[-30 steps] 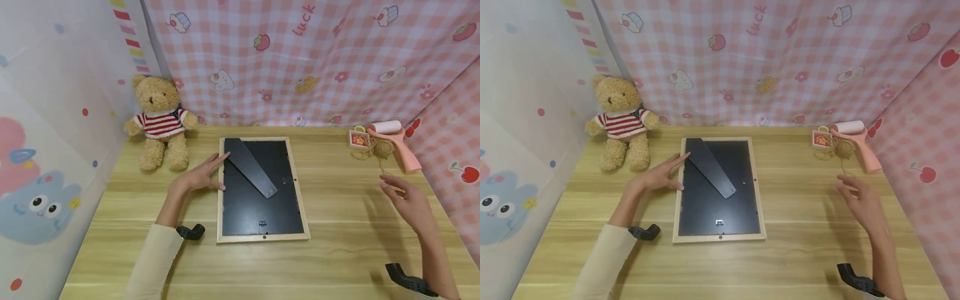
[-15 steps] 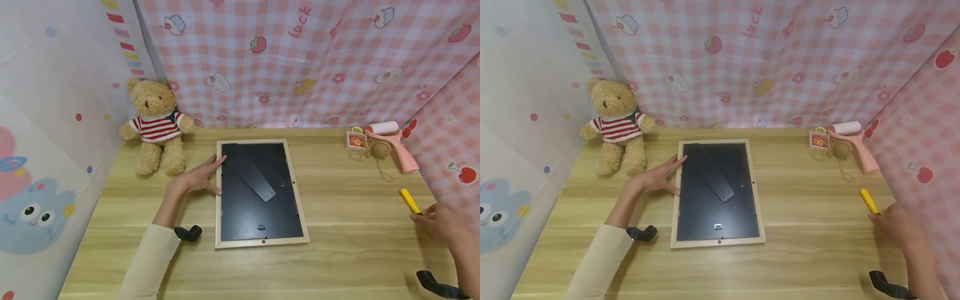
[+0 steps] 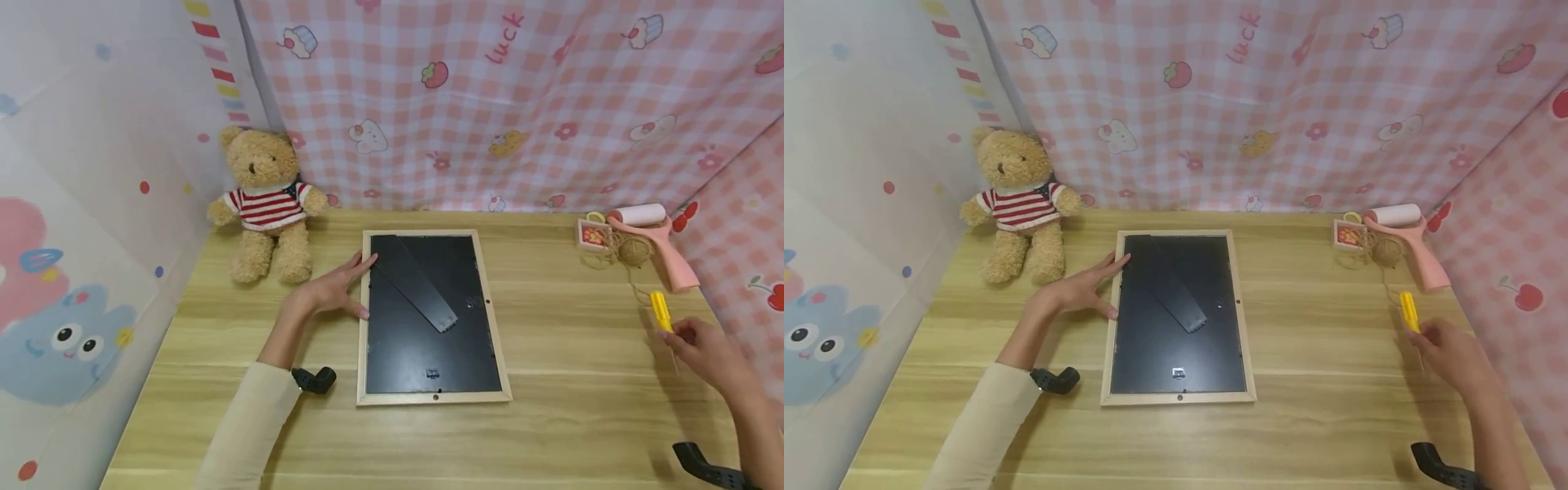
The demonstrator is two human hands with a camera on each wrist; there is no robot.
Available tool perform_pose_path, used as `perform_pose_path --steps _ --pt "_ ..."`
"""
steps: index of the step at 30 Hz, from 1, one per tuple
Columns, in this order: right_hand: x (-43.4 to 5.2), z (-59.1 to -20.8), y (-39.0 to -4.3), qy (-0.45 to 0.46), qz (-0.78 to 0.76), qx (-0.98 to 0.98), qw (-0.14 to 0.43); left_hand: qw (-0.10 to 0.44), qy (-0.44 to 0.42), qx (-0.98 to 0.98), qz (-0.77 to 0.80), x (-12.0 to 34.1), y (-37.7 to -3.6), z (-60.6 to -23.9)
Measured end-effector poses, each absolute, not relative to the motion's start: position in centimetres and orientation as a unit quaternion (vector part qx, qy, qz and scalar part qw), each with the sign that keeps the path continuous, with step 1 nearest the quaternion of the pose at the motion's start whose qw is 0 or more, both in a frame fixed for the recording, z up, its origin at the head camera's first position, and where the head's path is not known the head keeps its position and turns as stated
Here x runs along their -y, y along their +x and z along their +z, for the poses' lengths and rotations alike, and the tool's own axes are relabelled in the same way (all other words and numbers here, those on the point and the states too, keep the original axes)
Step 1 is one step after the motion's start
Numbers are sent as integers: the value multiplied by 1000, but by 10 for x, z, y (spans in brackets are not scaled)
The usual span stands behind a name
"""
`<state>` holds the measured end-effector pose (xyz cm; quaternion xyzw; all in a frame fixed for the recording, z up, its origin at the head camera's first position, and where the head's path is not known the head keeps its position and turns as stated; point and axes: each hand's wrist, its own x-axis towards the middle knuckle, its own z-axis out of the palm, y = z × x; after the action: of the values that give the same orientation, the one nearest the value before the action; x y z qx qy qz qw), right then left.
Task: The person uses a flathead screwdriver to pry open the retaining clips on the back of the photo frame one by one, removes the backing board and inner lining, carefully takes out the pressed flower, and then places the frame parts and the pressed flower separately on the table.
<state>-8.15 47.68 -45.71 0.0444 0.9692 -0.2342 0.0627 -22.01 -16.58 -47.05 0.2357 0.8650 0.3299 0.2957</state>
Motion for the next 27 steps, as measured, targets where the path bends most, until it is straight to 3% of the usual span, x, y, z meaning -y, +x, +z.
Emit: perform_pose_path --steps 11,21,27 --pt "-365 -440 -109 -56 -730 -681 -9 295 236 -865 331 165 -219 -468" --pt "-310 -439 -117 -133 -811 -570 10 299 231 -867 325 163 -215 -462" --pt "-284 -450 -121 -172 -849 -499 -9 292 242 -856 351 173 -229 -494"
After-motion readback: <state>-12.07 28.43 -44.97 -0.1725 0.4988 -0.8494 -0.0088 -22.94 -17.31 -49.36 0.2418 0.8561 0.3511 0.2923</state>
